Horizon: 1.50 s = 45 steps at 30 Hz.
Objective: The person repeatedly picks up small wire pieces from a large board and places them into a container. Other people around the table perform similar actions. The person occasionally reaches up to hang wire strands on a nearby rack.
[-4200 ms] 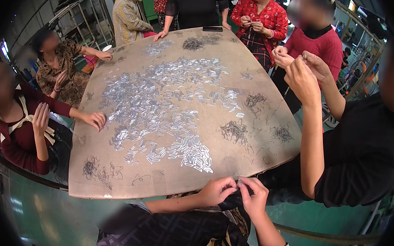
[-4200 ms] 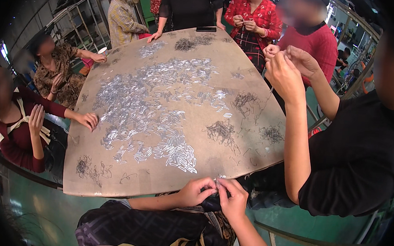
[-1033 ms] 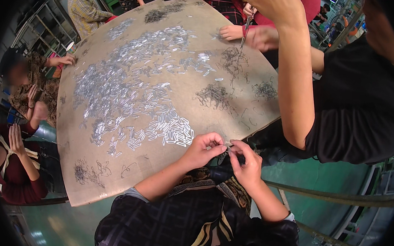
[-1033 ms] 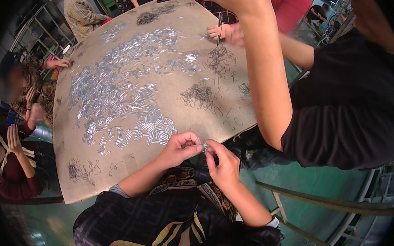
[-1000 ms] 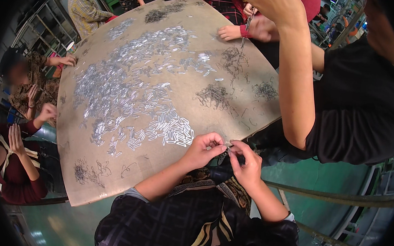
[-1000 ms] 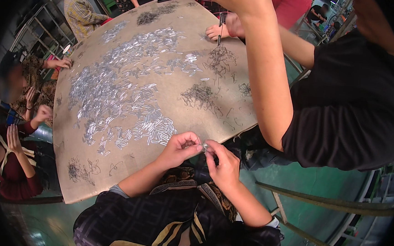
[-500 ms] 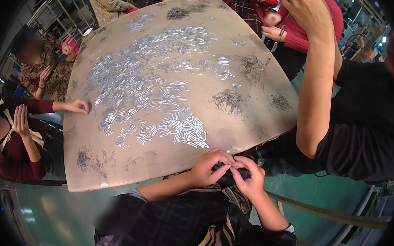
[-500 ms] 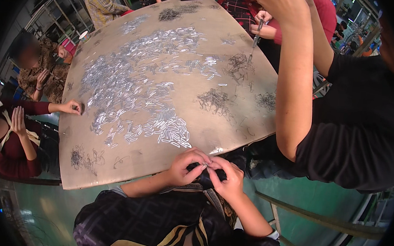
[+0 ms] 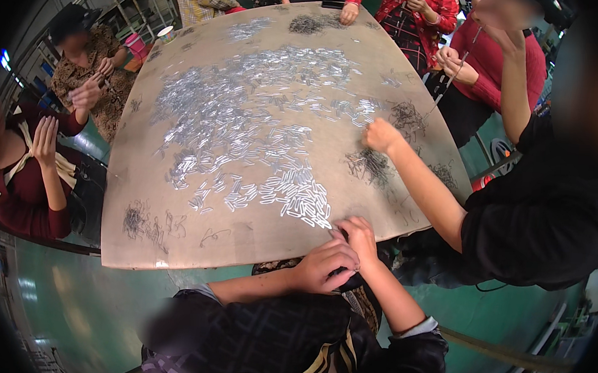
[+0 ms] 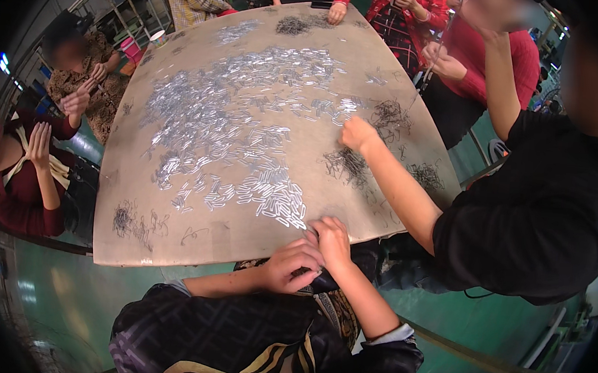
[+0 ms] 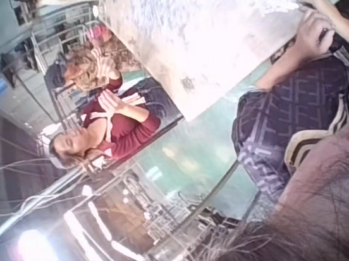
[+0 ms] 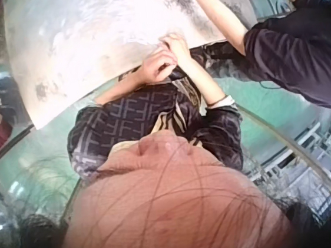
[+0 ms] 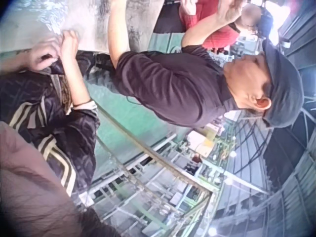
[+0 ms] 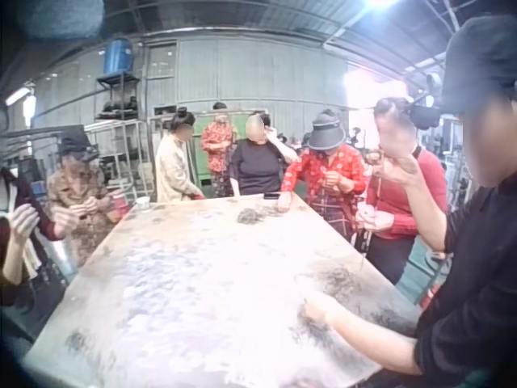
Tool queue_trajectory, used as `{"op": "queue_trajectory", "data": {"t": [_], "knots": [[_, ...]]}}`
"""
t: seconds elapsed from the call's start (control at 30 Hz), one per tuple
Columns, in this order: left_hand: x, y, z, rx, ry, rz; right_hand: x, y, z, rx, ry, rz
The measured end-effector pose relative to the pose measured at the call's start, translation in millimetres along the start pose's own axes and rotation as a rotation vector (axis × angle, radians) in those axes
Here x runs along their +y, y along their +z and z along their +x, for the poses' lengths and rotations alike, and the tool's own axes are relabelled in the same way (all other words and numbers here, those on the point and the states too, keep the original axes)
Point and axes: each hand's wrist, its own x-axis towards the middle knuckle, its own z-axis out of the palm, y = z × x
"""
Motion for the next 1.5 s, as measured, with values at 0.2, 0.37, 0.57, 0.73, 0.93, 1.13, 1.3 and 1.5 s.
{"op": "queue_trajectory", "data": {"t": [0.2,0.37,0.57,0.73,0.93,1.13,1.3,1.5], "knots": [[1.4,1.2,-3.7,0.007,0.000,0.024,11.0,26.5,10.6,-0.009,-0.036,-0.071],[0.1,4.4,-3.5,0.014,-0.027,0.019,11.3,20.8,9.7,-0.056,0.093,0.076],[-1.6,7.0,-2.6,-0.008,-0.056,-0.026,-3.6,-30.7,-1.2,0.034,0.442,0.655],[-2.8,12.7,1.4,-0.003,-0.088,-0.036,-11.9,-65.1,-23.3,0.090,0.501,0.844],[-0.7,14.1,9.7,0.013,-0.154,-0.030,-28.2,-88.4,-41.6,0.195,0.464,0.793],[-0.7,16.1,10.7,0.019,-0.184,-0.029,-50.6,-105.1,-42.4,0.161,0.301,0.507],[-2.5,18.6,9.4,0.026,-0.193,-0.014,-57.0,-108.8,-45.5,0.154,0.245,0.439],[-1.9,21.7,11.4,0.014,-0.196,-0.007,-59.2,-109.5,-49.8,0.209,0.163,0.383]]}}
